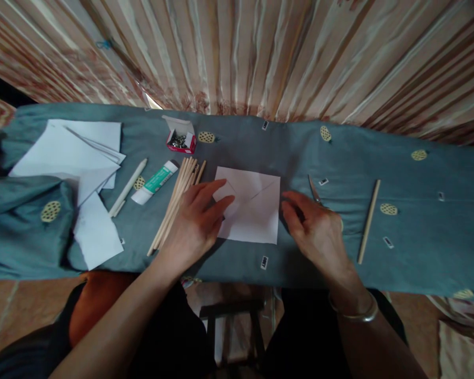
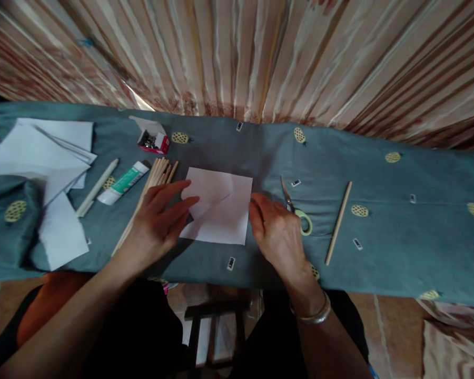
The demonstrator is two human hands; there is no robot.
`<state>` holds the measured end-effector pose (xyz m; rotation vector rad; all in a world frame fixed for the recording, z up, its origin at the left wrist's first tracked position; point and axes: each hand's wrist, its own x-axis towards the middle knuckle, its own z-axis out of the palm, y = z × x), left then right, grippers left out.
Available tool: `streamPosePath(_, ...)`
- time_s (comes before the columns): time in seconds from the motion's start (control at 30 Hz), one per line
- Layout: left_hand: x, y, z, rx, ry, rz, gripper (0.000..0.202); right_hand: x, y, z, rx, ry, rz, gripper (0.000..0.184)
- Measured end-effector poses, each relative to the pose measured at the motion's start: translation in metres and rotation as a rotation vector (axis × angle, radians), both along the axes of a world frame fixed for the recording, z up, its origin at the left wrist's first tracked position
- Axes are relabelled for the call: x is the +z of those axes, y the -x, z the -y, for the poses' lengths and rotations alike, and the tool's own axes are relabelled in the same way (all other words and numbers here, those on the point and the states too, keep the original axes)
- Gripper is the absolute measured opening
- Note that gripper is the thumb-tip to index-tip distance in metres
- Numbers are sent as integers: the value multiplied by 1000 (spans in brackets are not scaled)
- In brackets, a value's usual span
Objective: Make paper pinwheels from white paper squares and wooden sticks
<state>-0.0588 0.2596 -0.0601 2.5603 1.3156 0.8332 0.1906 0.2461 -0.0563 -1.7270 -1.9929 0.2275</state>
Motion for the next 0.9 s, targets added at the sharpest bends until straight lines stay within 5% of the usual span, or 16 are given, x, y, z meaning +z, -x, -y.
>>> streamPosePath(0.23,-9,-24,27,-203,94,-62,16,-2,5,-1,129,17,-206,19)
streamPosePath(0.47,-11,-26,28,-194,48,-50,12,-7,4,0,169,146,-325,18)
streamPosePath(0.63,-10,-23,28,-148,99,51,12,-8,0,-1,327,286,-461,29)
streamPosePath(0.9,-10,-24,31,-144,124,73,14,-10,12,0,306,294,-564,9)
